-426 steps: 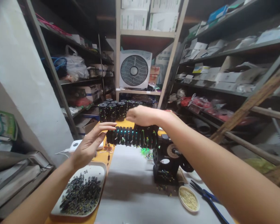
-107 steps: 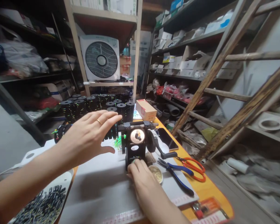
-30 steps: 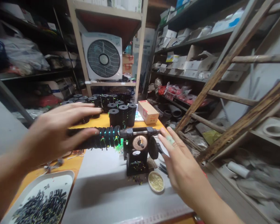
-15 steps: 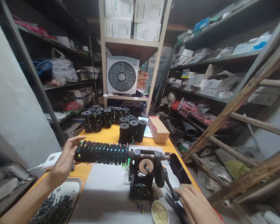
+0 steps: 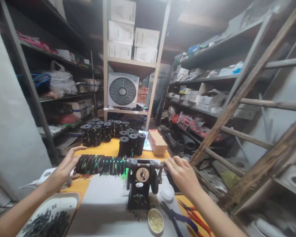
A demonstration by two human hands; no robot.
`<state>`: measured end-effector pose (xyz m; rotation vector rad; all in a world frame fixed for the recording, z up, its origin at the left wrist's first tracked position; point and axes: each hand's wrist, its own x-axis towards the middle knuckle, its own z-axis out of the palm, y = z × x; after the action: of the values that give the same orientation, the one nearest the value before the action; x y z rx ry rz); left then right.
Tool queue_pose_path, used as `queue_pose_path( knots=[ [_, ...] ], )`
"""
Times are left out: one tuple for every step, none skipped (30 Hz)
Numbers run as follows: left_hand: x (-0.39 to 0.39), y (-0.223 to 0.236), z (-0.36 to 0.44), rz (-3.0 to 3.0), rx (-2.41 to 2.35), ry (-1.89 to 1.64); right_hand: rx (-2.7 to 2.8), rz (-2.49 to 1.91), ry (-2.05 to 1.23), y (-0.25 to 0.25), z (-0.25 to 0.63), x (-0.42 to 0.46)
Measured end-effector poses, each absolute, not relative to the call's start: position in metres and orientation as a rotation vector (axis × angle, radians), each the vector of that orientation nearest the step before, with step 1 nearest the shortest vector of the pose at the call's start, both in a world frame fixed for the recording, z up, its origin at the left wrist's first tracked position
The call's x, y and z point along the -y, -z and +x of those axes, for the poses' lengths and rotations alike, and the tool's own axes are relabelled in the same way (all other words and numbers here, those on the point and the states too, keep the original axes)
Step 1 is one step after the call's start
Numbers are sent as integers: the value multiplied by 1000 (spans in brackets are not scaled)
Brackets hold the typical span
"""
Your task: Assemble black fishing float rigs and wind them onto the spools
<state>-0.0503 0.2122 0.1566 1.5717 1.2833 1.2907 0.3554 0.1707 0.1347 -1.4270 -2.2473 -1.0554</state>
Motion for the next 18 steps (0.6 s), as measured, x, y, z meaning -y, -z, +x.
queue_pose_path(
  knots=[
    [-212, -157, -52, 1572, -1274, -1264, 2241, -1415, 1067, -135, 358, -155],
    [-213, -158, -53, 1577, -1263, -1234, 2258, -1374, 1034, -131, 359, -141],
    [-213, -158, -55, 1582, -1254, -1208, 2258, -1323, 994, -123, 359, -129],
    [-213, -158, -56, 1589, -1249, -1195, 2250, -1272, 951, -112, 358, -122],
    [-213, -158, -57, 1595, -1246, -1186, 2253, -1230, 910, -102, 355, -121],
    [-213, -158, -58, 1600, -1245, -1179, 2251, -1210, 916, -93, 351, -127],
    [-213, -159, -59, 1605, -1245, -1172, 2296, -1228, 932, -89, 347, -138],
    [-213, -159, -59, 1608, -1246, -1167, 2289, -1256, 947, -89, 343, -152],
    [-213, -160, -59, 1609, -1247, -1162, 2282, -1269, 961, -94, 341, -165],
    [-212, -160, -58, 1610, -1247, -1160, 2258, -1285, 979, -103, 341, -176],
    [-212, -160, -58, 1608, -1246, -1158, 2232, -1307, 995, -114, 342, -182],
    [-212, -160, -58, 1605, -1244, -1156, 2211, -1321, 1013, -124, 346, -181],
    [-213, -160, -58, 1600, -1243, -1155, 2200, -1325, 1027, -130, 350, -175],
    [-213, -160, -59, 1594, -1241, -1154, 2189, -1313, 1046, -132, 356, -163],
    [-213, -159, -59, 1587, -1238, -1154, 2185, -1270, 1053, -128, 361, -150],
    [-213, -159, -59, 1580, -1236, -1157, 2183, -1234, 1018, -119, 365, -137],
    [-213, -158, -59, 1573, -1233, -1162, 2169, -1165, 982, -107, 368, -127],
    [-213, -158, -58, 1566, -1232, -1170, 2170, -1123, 942, -93, 369, -123]
  ],
)
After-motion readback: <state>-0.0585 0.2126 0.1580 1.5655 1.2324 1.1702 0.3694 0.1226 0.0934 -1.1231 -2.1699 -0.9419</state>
